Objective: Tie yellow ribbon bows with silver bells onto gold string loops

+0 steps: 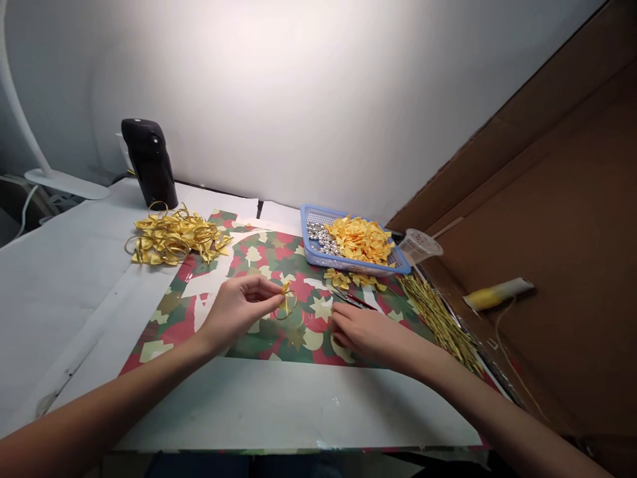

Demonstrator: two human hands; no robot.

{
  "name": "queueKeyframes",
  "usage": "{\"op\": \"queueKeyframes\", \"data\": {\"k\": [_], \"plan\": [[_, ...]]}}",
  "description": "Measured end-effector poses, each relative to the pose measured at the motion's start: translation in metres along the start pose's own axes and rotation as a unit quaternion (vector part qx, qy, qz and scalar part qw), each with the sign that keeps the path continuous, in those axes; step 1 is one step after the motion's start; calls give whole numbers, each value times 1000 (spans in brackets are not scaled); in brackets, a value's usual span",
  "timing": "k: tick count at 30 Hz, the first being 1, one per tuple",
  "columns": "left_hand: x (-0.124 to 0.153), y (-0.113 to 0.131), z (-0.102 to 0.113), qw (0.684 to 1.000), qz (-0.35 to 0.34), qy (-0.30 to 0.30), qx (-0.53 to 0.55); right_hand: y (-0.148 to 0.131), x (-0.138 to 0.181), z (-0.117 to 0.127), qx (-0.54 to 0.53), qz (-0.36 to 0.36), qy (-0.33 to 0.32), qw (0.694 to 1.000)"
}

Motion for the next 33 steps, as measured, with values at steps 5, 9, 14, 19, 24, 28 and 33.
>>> {"op": "queueKeyframes", "data": {"k": [5, 9, 14, 19, 24, 28, 33], "plan": [[0, -3, -3, 999, 28, -14, 42, 34, 41, -15, 4, -62, 1, 998], [1, -3, -3, 996, 43, -12, 80, 76, 78, -23, -81, -137, 53, 986], [1, -3, -4, 991, 53, -18, 118, 109, 117, -28, -124, -201, 99, 967], [-1, -11, -8, 982, 66, -49, 170, 105, 140, -8, -119, -242, 204, 941], [-1, -12, -13, 963, 83, -87, 240, 109, 152, 7, -130, -289, 202, 927], [0, -10, -14, 959, 87, -88, 253, 119, 160, 2, -122, -315, 210, 918], [0, -9, -16, 961, 81, -93, 248, 99, 149, 4, -121, -301, 254, 911]]}}
Point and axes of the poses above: each hand's wrist, its own x-axis away from the middle knuckle, its own z-axis out of the back of the hand, y = z × x, the point moved 6 cm from there along -x, towards the middle knuckle, and after that the axes turned 11 degrees about -y, right-handed, at the moved point
